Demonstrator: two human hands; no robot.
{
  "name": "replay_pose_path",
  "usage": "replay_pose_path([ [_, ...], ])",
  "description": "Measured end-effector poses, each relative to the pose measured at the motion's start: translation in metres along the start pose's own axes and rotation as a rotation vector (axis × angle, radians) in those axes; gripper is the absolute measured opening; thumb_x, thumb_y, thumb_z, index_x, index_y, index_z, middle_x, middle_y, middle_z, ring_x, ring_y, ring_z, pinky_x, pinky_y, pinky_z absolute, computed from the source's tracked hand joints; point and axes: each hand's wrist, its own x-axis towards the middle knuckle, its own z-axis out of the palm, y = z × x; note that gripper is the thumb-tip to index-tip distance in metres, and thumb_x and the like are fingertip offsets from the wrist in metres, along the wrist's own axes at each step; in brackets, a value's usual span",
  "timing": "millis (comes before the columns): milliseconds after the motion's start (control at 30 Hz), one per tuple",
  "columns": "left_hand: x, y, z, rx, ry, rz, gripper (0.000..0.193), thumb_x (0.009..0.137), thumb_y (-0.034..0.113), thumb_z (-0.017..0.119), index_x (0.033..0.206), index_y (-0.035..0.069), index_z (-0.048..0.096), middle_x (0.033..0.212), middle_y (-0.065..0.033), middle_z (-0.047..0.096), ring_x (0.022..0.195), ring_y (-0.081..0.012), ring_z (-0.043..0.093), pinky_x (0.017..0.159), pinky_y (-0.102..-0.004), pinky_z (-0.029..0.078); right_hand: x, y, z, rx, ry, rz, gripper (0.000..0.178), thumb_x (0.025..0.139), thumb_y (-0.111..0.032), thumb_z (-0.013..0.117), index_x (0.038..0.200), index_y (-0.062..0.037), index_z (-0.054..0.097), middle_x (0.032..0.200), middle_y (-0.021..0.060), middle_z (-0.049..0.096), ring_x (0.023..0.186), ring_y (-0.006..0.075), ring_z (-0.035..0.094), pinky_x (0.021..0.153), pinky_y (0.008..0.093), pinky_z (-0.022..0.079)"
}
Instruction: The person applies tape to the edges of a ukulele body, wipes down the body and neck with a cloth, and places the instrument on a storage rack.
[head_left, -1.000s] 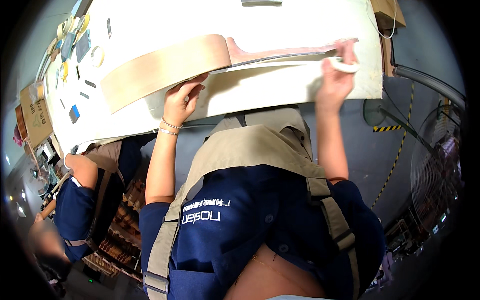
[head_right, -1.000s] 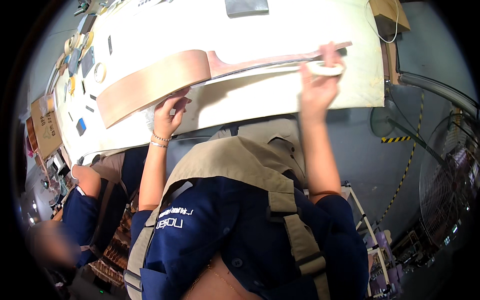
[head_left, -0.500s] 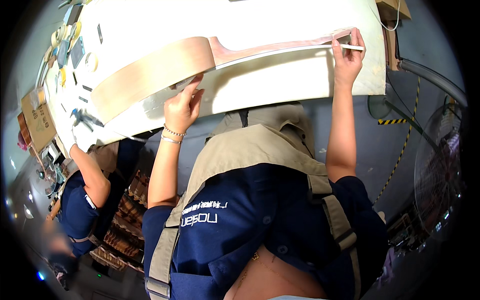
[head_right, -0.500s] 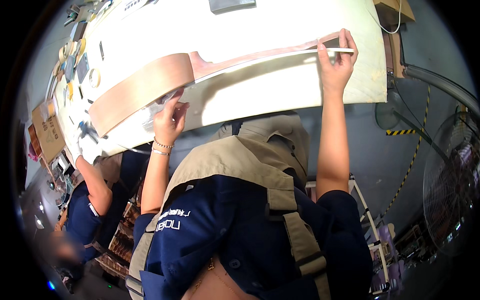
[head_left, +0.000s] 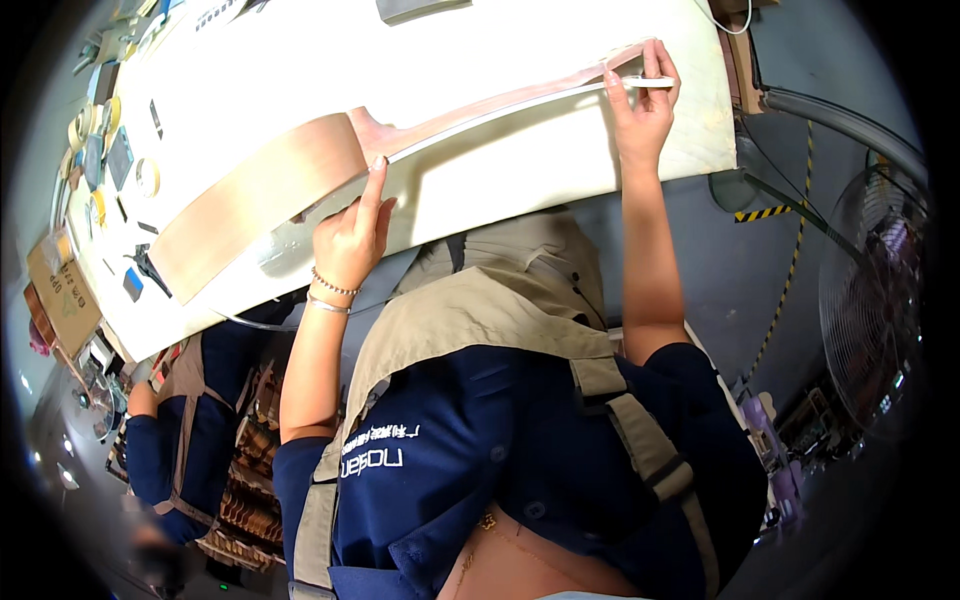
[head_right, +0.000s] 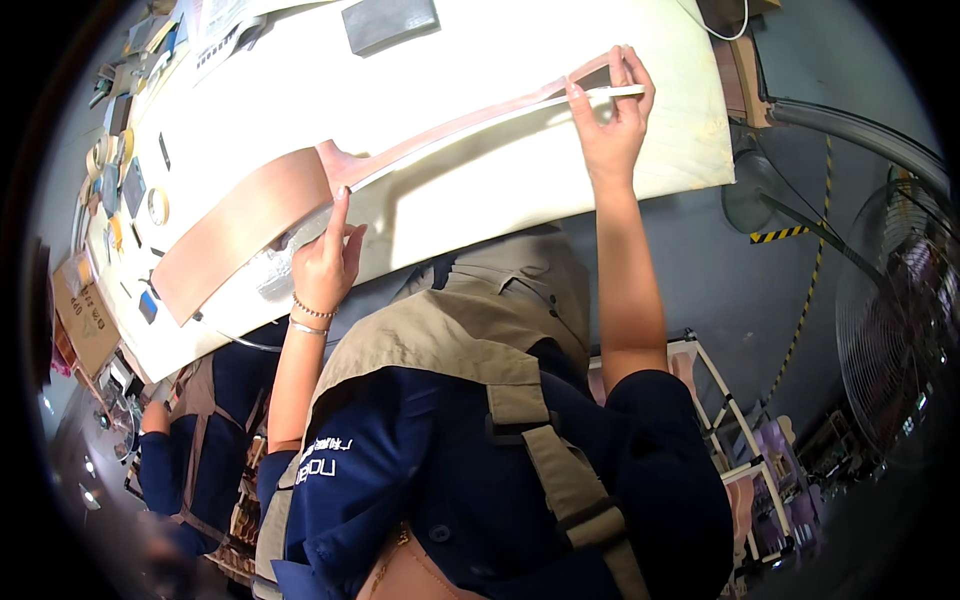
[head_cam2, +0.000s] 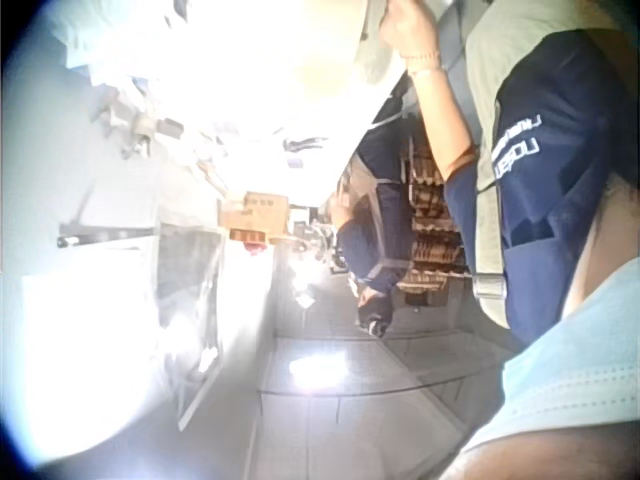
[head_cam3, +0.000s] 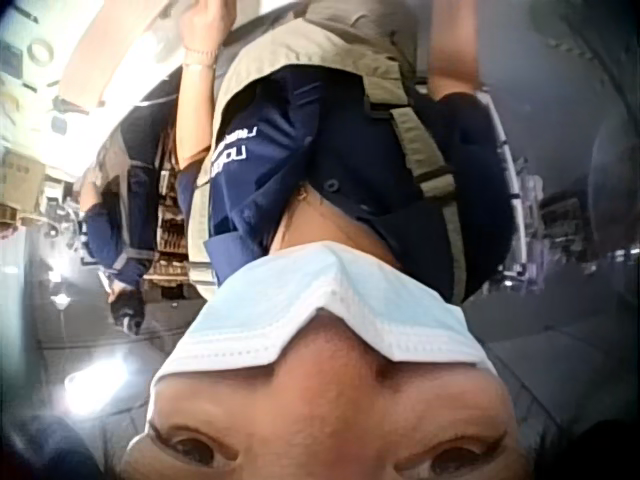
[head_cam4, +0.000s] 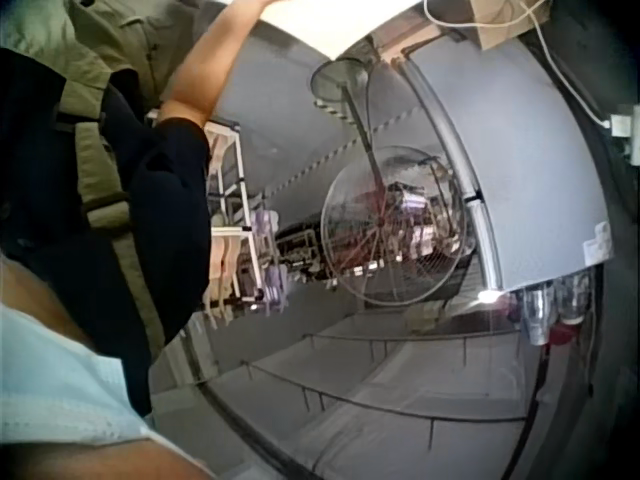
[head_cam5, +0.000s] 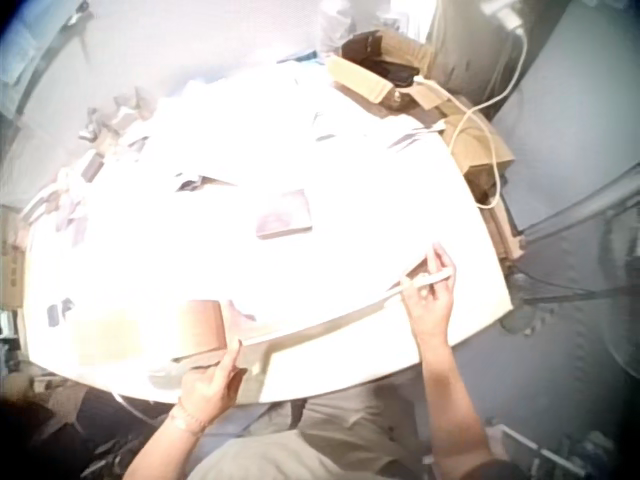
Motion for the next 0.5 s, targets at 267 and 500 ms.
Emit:
replay_pose_path([
  [267, 0.020, 0.018, 0.009, 0.005, -0.046, 0.015, 0.066, 0.075, 0.010, 0.067, 0.135, 0.010, 0.040, 0.050, 0.0007, 0.042, 0.038, -0.0134, 0.040, 0.038, -0.0283, 0.036, 0.001, 0.002, 0.001, -0.033, -0.004, -0.006, 0.059, 0.077, -0.014, 0.071, 0.131, -0.0068, 0.046, 0.133, 0.0130, 0.031, 0.121, 0.0271, 0.040, 0.099, 0.0366, 0.039],
  [500, 0.059, 0.050, 0.021, 0.078, -0.176, 0.067, 0.068, 0.074, 0.004, 0.056, 0.138, 0.013, 0.036, 0.052, 0.0003, 0.044, 0.036, -0.0123, 0.042, 0.036, -0.0271, 0.037, 0.002, 0.000, 0.000, -0.044, 0.004, -0.004, 0.060, 0.077, -0.016, 0.071, 0.131, -0.0076, 0.046, 0.133, 0.0131, 0.032, 0.121, 0.0273, 0.042, 0.098, 0.0372, 0.041],
])
